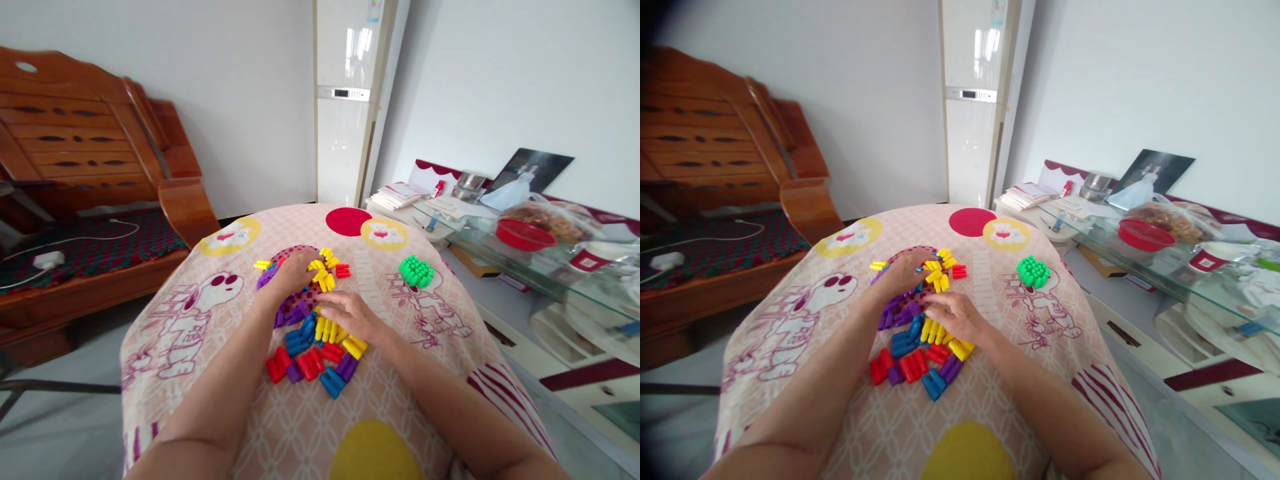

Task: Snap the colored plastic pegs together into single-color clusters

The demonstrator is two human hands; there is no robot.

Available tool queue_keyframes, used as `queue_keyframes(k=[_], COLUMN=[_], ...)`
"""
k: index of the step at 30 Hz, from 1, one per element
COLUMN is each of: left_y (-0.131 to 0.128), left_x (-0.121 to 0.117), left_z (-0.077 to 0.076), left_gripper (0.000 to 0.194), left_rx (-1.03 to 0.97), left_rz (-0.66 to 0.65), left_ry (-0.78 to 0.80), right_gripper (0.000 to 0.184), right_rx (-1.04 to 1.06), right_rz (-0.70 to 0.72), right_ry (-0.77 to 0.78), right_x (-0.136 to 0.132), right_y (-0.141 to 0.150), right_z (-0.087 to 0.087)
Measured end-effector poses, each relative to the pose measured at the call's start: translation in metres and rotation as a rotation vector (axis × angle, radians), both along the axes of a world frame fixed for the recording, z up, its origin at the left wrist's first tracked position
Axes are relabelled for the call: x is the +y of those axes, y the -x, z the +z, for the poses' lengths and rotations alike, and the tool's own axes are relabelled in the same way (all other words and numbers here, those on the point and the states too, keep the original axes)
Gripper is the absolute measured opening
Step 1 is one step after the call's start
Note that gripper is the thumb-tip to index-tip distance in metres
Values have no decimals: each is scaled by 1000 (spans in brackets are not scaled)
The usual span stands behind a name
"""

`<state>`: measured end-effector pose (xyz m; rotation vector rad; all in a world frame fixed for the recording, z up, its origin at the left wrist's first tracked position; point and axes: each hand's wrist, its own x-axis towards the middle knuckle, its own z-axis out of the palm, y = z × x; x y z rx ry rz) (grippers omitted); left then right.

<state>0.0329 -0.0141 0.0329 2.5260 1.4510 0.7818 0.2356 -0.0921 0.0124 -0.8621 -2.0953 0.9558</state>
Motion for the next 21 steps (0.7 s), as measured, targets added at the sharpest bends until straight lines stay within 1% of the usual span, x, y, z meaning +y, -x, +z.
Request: queue_keyframes(k=[2,4,5,7,10,13,15,17,19,21], left_y=[-8,-6,-3,8,23,28,27,26,26,27], left_x=[0,1,2,5,10,13,13,12,11,11], left_z=[-6,-12,-14,-18,-22,-25,-27,-28,-29,-29], left_gripper=[32,27,24,21,20,18,18,18,17,16], left_rx=[16,33,34,18,-27,-75,-97,-119,-140,-157], left_rz=[-89,-101,-74,26,143,153,141,121,113,112], left_ry=[40,59,59,47,40,46,40,33,31,32], right_gripper=[35,36,36,34,27,17,20,22,21,19], right_rx=[9,15,17,5,-96,-299,-448,-545,-557,-491], right_rz=[-113,-194,-223,-279,-372,-450,-508,-558,-576,-567], right_ry=[-35,-61,-64,-55,-71,-130,-163,-168,-149,-132], right_x=[8,16,19,22,25,31,36,42,47,52], right_y=[-8,-15,-19,-24,-25,-14,-1,15,26,29], right_z=[-2,-7,-10,-15,-18,-15,-13,-11,-11,-11])
